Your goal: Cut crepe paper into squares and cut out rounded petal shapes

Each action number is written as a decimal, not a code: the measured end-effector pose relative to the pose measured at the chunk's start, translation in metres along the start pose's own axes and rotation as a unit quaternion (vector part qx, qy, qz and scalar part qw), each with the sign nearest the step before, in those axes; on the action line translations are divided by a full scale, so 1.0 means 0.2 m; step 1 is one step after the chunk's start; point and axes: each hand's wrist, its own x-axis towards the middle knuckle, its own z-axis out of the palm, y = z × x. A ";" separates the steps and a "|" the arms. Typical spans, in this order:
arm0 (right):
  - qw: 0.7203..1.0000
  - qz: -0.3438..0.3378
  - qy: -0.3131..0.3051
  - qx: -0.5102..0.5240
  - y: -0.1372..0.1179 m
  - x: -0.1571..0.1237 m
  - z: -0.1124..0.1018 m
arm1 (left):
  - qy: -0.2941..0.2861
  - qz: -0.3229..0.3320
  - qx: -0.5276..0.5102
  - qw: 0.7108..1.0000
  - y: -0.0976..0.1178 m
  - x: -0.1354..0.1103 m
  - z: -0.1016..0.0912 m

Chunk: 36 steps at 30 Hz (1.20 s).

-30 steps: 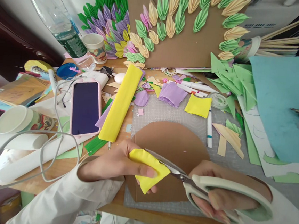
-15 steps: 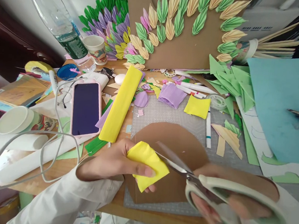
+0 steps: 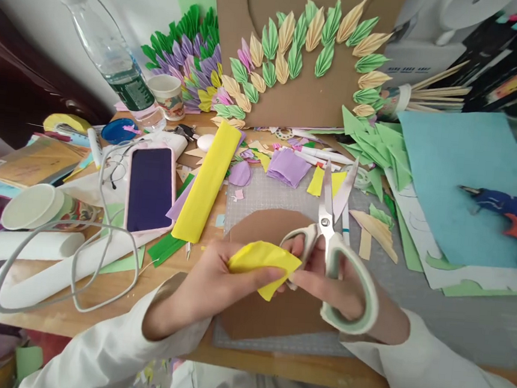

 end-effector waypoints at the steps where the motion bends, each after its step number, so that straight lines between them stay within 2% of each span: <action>1: 1.000 -0.003 0.012 -0.007 0.01 0.00 0.02 | -0.010 0.004 0.010 1.000 0.00 -0.01 0.01; 5: 0.999 -0.021 0.007 0.040 0.00 0.03 0.02 | -0.084 0.061 0.034 0.994 0.02 -0.04 -0.01; 9: 0.994 0.001 -0.033 0.100 -0.02 0.05 0.00 | -0.162 0.111 -0.028 0.980 0.04 -0.06 -0.05; 16: 0.984 0.022 -0.087 0.157 0.01 0.05 -0.01 | -0.209 0.083 -0.136 0.965 0.01 -0.05 -0.07; 24: 0.981 0.002 -0.118 0.154 0.07 0.07 0.01 | -0.132 0.069 -0.162 0.975 -0.03 -0.05 -0.06; 27: 0.987 -0.022 -0.088 0.133 0.10 0.06 0.01 | -0.097 0.057 -0.177 0.978 -0.03 -0.04 -0.04; 31: 0.992 -0.058 -0.023 0.107 0.14 0.05 0.00 | -0.024 0.093 -0.172 0.980 -0.05 -0.02 -0.01; 33: 0.993 -0.077 0.003 0.084 0.15 0.05 0.00 | 0.006 0.074 -0.167 0.983 -0.07 -0.02 -0.01; 34: 0.993 -0.087 0.011 0.073 0.15 0.05 0.00 | 0.002 0.052 -0.170 0.984 -0.07 -0.02 -0.01; 36: 0.992 -0.109 0.017 0.061 0.15 0.05 0.01 | -0.061 -0.009 -0.197 0.978 -0.08 -0.02 -0.01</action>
